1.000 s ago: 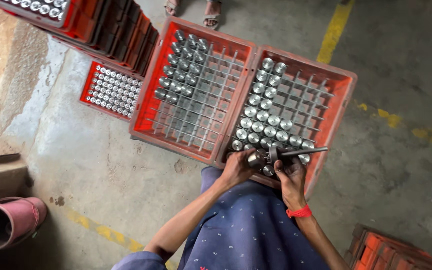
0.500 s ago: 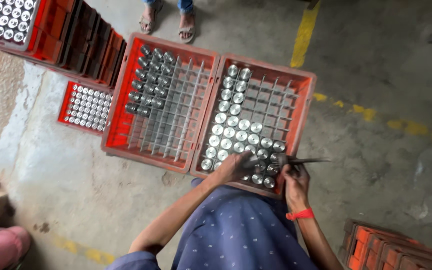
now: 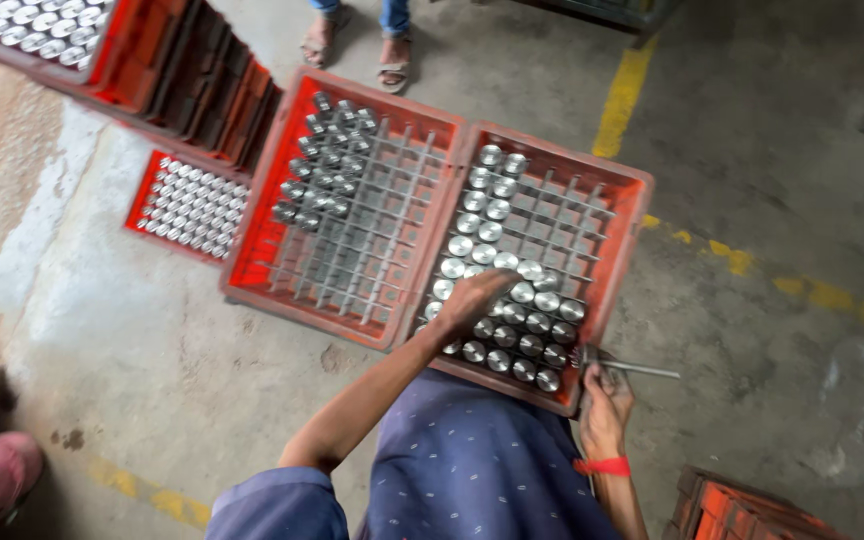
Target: The person transfers small metal parts from one red crate to another using a metal tool. They repeatedly pick up parts and place them into the second crate, then move the filled crate to a metal cart.
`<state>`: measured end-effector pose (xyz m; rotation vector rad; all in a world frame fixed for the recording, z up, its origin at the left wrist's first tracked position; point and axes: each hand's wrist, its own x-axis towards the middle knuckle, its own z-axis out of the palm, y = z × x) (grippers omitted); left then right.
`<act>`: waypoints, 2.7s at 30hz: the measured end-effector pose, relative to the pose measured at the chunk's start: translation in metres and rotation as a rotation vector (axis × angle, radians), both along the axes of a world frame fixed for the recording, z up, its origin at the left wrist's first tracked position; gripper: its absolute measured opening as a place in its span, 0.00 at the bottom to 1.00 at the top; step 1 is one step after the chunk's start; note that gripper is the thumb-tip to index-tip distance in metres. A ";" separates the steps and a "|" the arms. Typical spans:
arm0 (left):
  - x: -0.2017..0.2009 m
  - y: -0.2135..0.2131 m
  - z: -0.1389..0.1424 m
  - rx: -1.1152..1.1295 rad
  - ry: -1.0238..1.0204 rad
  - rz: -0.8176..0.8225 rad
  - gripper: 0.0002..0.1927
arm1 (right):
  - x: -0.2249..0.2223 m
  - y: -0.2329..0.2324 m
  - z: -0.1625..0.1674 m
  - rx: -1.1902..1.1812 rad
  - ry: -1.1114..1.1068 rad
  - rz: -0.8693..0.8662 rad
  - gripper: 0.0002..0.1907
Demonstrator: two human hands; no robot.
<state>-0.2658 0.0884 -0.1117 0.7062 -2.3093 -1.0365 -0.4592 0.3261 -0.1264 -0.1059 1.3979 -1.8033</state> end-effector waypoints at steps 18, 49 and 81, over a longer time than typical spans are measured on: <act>0.257 -0.137 0.056 -0.192 -0.429 0.677 0.26 | 0.071 -0.032 -0.010 0.045 0.055 0.124 0.14; 0.013 0.080 0.005 0.421 -0.155 -0.133 0.32 | 0.005 -0.026 0.022 0.128 0.162 0.414 0.16; 0.260 -0.159 0.052 -0.281 -0.628 0.819 0.27 | 0.061 -0.032 -0.008 -0.002 -0.016 0.148 0.12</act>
